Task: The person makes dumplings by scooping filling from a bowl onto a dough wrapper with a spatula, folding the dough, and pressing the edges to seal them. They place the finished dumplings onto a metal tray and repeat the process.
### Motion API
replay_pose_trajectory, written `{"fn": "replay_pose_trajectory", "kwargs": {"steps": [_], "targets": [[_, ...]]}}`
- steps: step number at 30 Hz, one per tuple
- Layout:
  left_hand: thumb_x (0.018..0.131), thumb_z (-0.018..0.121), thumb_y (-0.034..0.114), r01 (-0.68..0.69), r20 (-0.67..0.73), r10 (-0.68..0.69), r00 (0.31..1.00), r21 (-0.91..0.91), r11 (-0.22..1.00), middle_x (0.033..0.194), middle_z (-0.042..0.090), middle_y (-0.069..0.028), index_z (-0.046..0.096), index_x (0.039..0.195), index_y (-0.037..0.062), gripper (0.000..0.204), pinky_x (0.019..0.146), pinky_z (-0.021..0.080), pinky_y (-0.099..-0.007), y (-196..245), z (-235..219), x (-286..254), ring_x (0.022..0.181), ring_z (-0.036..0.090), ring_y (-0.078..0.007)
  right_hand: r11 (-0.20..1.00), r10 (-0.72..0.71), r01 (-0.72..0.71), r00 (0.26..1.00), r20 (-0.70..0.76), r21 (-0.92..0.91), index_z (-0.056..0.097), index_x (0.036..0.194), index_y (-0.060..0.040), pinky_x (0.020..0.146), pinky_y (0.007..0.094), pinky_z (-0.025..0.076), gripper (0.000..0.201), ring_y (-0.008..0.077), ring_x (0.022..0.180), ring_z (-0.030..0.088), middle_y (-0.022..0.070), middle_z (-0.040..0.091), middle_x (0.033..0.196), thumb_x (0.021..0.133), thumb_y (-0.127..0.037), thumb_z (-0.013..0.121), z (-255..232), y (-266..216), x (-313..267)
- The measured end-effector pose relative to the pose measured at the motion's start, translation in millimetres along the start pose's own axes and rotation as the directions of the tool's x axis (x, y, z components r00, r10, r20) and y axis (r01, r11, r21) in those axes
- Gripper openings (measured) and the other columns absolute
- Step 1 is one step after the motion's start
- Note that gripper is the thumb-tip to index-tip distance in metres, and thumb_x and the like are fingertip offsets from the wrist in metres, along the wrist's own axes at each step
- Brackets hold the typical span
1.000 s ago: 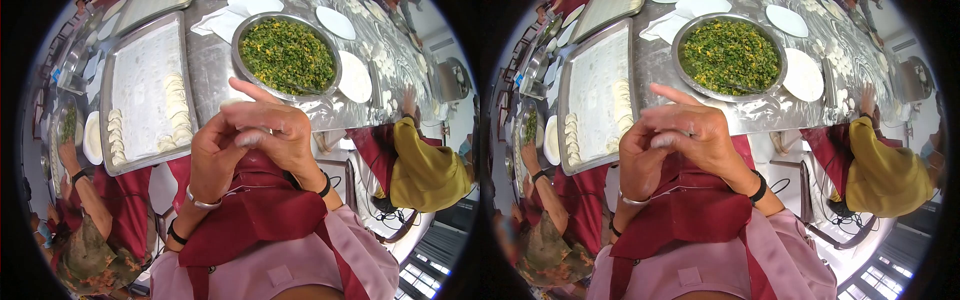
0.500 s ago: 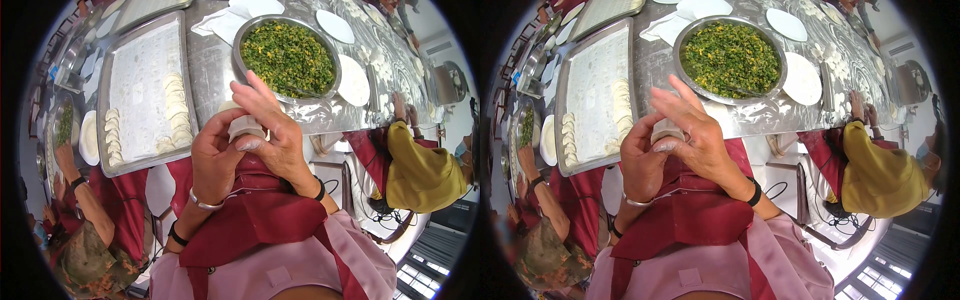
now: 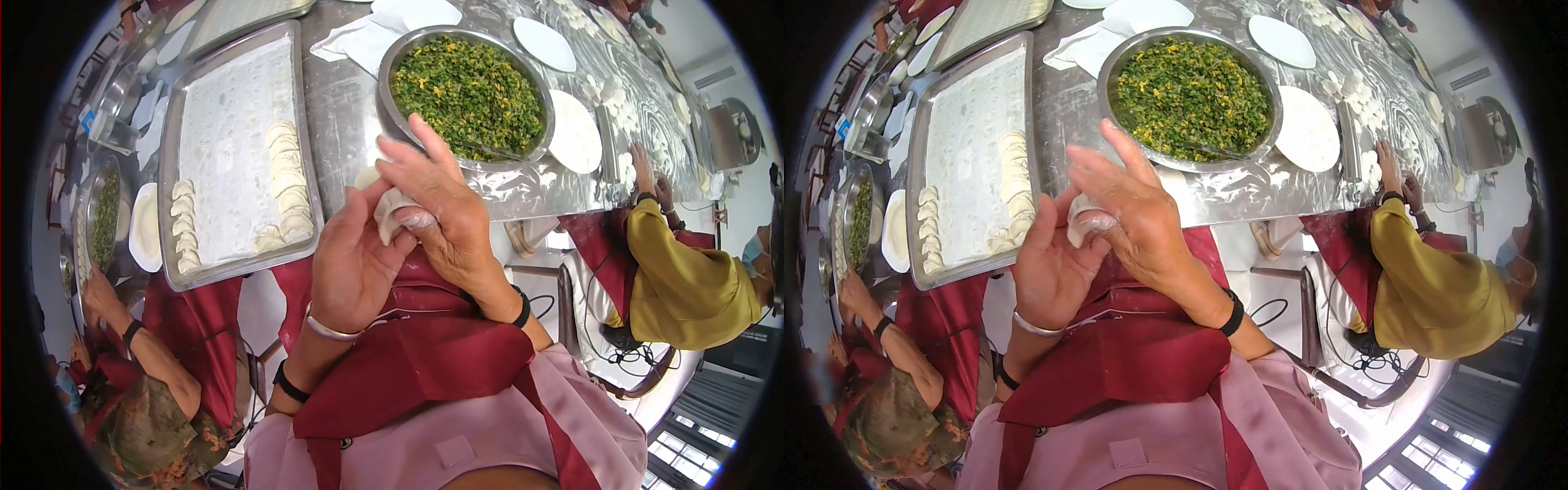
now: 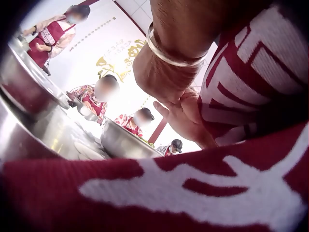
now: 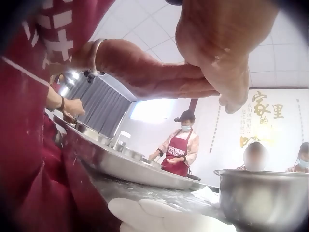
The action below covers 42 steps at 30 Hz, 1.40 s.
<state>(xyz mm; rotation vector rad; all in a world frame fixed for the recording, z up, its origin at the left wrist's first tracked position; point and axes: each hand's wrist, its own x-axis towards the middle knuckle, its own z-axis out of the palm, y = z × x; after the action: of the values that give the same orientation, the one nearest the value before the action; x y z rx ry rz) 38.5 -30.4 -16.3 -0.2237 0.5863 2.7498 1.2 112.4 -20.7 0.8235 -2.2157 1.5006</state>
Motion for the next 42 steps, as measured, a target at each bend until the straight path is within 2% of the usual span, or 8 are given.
{"fn": "replay_pose_trajectory", "kwargs": {"steps": [3, 14, 17, 20, 29, 32, 35, 42], "targets": [[0.105, 0.043, 0.021, -0.013, 0.007, 0.013, 1.0, 0.057, 0.998, 0.123, 0.06, -0.0142, 0.044, 0.137, -0.0079, 0.043, 0.088, 0.052, -0.0327, -7, -14, 2, 0.108, 0.061, -0.0206, 0.992, -0.072, 0.087, 0.985, 0.155, -0.09, 0.06, 0.128, -0.0003, 0.111, 0.0474, 0.032, 0.06, 0.0414, 0.139, 0.038, 0.0182, 0.055, 0.139, 0.086, -0.043, 0.065, -9, 12, -2], [0.105, 0.044, 0.022, 0.083, 0.0, -0.083, 0.997, -0.075, 0.994, 0.116, 0.064, -0.014, 0.054, 0.125, -0.0056, 0.036, 0.093, 0.053, -0.0371, -5, -9, 6, 0.107, 0.064, -0.025, 0.952, 0.192, -0.158, 0.976, -0.106, 0.262, 0.071, 0.107, -0.0002, 0.097, 0.0403, 0.05, 0.033, 0.0351, 0.129, 0.052, 0.0131, 0.068, 0.119, 0.075, -0.005, 0.076, 0, -3, -22], [0.104, 0.045, 0.02, 0.107, 0.07, -0.097, 0.993, -0.171, 0.979, 0.117, 0.064, -0.0118, 0.057, 0.122, 0.0, 0.029, 0.095, 0.053, -0.0387, -8, -23, 6, 0.11, 0.062, -0.0242, 0.957, 0.184, -0.142, 0.971, -0.152, 0.253, 0.072, 0.099, 0.0007, 0.096, 0.041, 0.05, 0.024, 0.0352, 0.124, 0.057, 0.0138, 0.07, 0.112, 0.076, -0.003, 0.074, 2, -7, -22], [0.103, 0.049, 0.017, 0.068, -0.033, -0.073, 0.997, -0.141, 0.988, 0.112, 0.066, -0.0097, 0.059, 0.122, -0.0016, 0.029, 0.08, 0.056, -0.0304, -10, -16, 5, 0.1, 0.066, -0.0178, 0.973, 0.107, -0.063, 0.976, -0.191, 0.223, 0.072, 0.094, 0.0007, 0.097, 0.0419, 0.049, 0.018, 0.0349, 0.119, 0.06, 0.0135, 0.072, 0.107, 0.076, -0.002, 0.074, 2, -5, -22], [0.102, 0.049, 0.016, 0.061, -0.03, -0.063, 0.998, -0.066, 0.996, 0.111, 0.066, -0.0097, 0.059, 0.124, -0.0026, 0.03, 0.083, 0.056, -0.0305, -10, -8, 3, 0.099, 0.065, -0.0165, 0.984, 0.01, 0.017, 0.988, -0.154, 0.175, 0.072, 0.089, -0.0011, 0.1, 0.0449, 0.047, 0.013, 0.0344, 0.115, 0.062, 0.0122, 0.073, 0.102, 0.076, -0.003, 0.073, -4, 2, -23], [0.104, 0.048, 0.022, 0.063, -0.096, -0.067, 0.993, -0.042, 0.997, 0.111, 0.066, -0.0099, 0.057, 0.125, -0.0039, 0.035, 0.083, 0.056, -0.0306, -9, -6, 2, 0.099, 0.065, -0.017, 0.973, 0.04, -0.018, 0.995, -0.093, 0.228, 0.073, 0.091, -0.0008, 0.099, 0.0431, 0.048, 0.016, 0.0344, 0.118, 0.06, 0.0125, 0.073, 0.104, 0.075, -0.001, 0.073, -6, 4, -22], [0.105, 0.043, 0.03, 0.121, 0.003, -0.121, 0.993, -0.005, 0.993, 0.115, 0.065, -0.0123, 0.057, 0.124, -0.0025, 0.041, 0.09, 0.055, -0.0346, -1, -8, 2, 0.105, 0.064, -0.022, 0.924, 0.254, -0.205, 0.96, -0.116, 0.323, 0.073, 0.092, -0.0005, 0.097, 0.0411, 0.049, 0.019, 0.0348, 0.122, 0.058, 0.0129, 0.073, 0.103, 0.073, 0.001, 0.073, -4, -10, -17], [0.105, 0.043, 0.035, 0.122, 0.0, -0.122, 0.992, -0.017, 0.992, 0.112, 0.065, -0.0105, 0.059, 0.12, -0.0027, 0.043, 0.082, 0.055, -0.0316, -4, -6, 0, 0.1, 0.064, -0.0183, 0.961, 0.071, -0.054, 0.996, -0.052, 0.272, 0.072, 0.088, 0.0004, 0.099, 0.0425, 0.048, 0.017, 0.0349, 0.123, 0.058, 0.0148, 0.073, 0.1, 0.071, 0.002, 0.073, -10, 6, -22]]}}
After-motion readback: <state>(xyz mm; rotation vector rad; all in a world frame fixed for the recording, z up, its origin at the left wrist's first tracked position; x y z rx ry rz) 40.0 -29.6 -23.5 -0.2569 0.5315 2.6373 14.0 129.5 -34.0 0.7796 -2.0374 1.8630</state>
